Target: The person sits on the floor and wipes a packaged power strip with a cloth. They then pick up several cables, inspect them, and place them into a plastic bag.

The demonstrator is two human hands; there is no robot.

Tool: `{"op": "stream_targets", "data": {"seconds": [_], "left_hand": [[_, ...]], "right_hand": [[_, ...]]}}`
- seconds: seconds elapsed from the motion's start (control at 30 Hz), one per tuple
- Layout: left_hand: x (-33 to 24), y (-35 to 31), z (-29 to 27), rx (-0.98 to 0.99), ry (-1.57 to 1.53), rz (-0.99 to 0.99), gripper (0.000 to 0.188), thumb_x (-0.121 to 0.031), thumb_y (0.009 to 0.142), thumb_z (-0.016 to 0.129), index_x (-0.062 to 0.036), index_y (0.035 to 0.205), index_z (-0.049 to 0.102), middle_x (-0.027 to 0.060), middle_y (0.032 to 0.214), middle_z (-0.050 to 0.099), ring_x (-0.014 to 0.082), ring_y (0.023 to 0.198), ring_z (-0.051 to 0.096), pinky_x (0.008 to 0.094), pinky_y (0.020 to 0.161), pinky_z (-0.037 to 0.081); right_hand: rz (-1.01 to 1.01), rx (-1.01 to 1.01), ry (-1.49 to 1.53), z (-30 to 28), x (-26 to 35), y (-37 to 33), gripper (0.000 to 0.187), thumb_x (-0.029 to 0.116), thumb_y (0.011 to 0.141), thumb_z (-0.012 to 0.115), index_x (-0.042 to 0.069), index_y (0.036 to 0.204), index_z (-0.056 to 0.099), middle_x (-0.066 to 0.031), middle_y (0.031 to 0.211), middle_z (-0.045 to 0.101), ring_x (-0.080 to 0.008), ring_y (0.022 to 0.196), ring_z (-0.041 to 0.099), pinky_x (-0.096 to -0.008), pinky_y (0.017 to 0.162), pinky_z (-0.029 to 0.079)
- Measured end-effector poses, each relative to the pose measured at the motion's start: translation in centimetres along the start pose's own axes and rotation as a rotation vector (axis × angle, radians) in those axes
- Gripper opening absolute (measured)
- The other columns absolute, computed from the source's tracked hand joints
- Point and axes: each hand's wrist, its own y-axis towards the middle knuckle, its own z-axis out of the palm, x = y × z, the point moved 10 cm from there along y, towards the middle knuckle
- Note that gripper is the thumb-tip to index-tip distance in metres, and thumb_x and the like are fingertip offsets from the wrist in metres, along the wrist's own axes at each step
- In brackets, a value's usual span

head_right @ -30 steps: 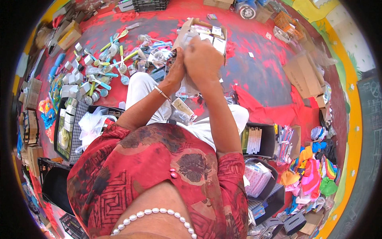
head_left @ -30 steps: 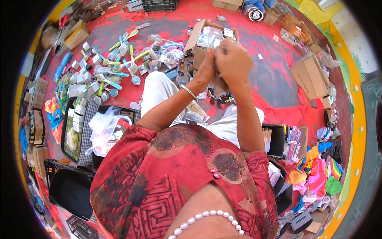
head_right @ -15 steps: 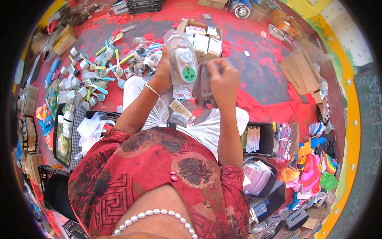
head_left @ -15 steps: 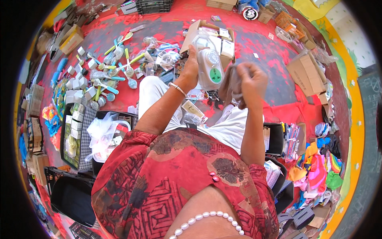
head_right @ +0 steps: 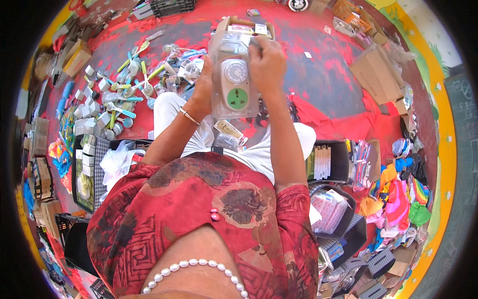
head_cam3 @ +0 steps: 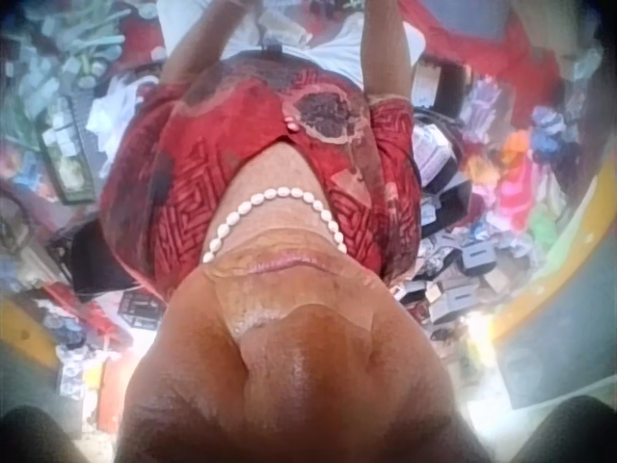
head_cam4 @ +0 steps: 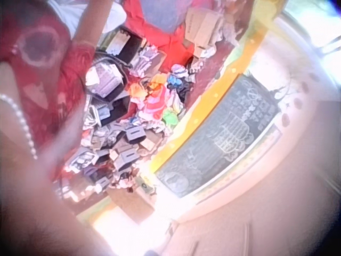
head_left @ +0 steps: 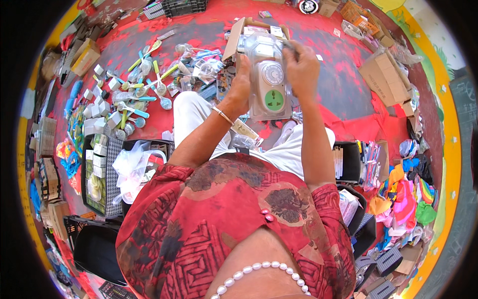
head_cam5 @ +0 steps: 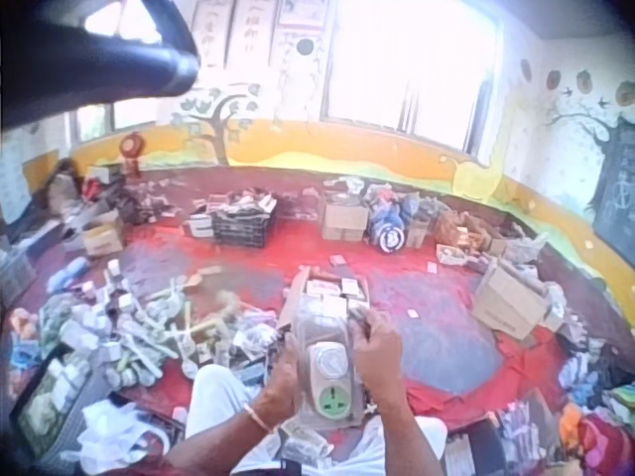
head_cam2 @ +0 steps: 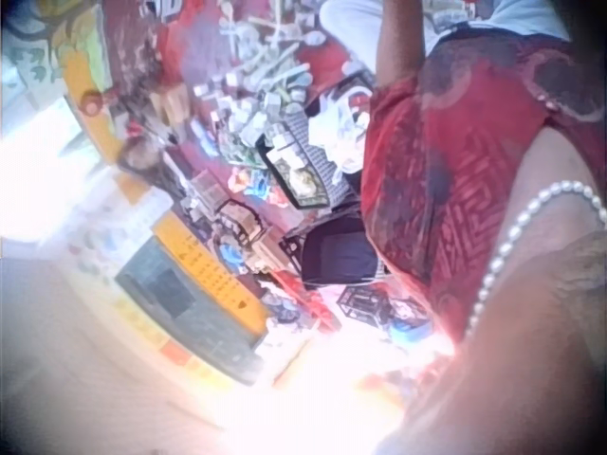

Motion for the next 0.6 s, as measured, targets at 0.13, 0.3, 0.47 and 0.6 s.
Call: {"op": "stream_targets", "data": {"seconds": [0.13, 0.3, 0.47, 0.6], "left_hand": [[0.6, 0.3, -0.5, -0.022, -0.076, -0.072, 0.071, -0.060, 0.090, 0.014, -0.0063, 0.128, 0.039, 0.0114, 0.118, 0.053, 0.0250, 0.106, 0.054, 0.0390, 0.091, 0.044], [0.2, 0.8, -2.2, -0.190, 0.055, -0.002, 0.066, -0.060, 0.090, 0.021, -0.0092, 0.129, 0.038, 0.0116, 0.122, 0.051, 0.0257, 0.113, 0.049, 0.0398, 0.095, 0.041], [-1.1, 0.9, -2.5, -0.167, -0.119, 0.079, 0.064, -0.059, 0.090, 0.024, -0.0078, 0.122, 0.045, 0.0120, 0.119, 0.052, 0.0265, 0.109, 0.051, 0.0402, 0.093, 0.041], [-3.1, 0.9, -5.0, -0.326, -0.090, 0.145, 0.068, -0.058, 0.091, 0.018, -0.0042, 0.124, 0.043, 0.0139, 0.121, 0.051, 0.0290, 0.108, 0.052, 0.0426, 0.093, 0.042]], "right_hand": [[0.290, -0.154, 0.281, -3.7, -1.9, 0.1, 0.024, 0.019, 0.080, 0.061, 0.006, 0.101, 0.063, -0.0093, 0.083, 0.065, -0.0186, 0.064, 0.061, -0.0306, 0.059, 0.047], [-0.377, 0.057, -0.239, 0.7, 8.7, -2.4, 0.020, 0.021, 0.078, 0.061, 0.002, 0.086, 0.060, -0.0160, 0.099, 0.059, -0.0277, 0.080, 0.060, -0.0366, 0.067, 0.048], [-0.432, 0.222, -0.325, 3.4, 10.6, -6.4, 0.009, 0.009, 0.076, 0.054, 0.003, 0.081, 0.059, -0.0121, 0.105, 0.051, -0.0314, 0.079, 0.058, -0.0390, 0.067, 0.047], [-0.318, 0.384, -0.212, 1.9, 8.5, -8.4, 0.010, 0.010, 0.074, 0.058, 0.002, 0.080, 0.061, -0.0122, 0.100, 0.053, -0.0313, 0.077, 0.058, -0.0383, 0.065, 0.046]]}}
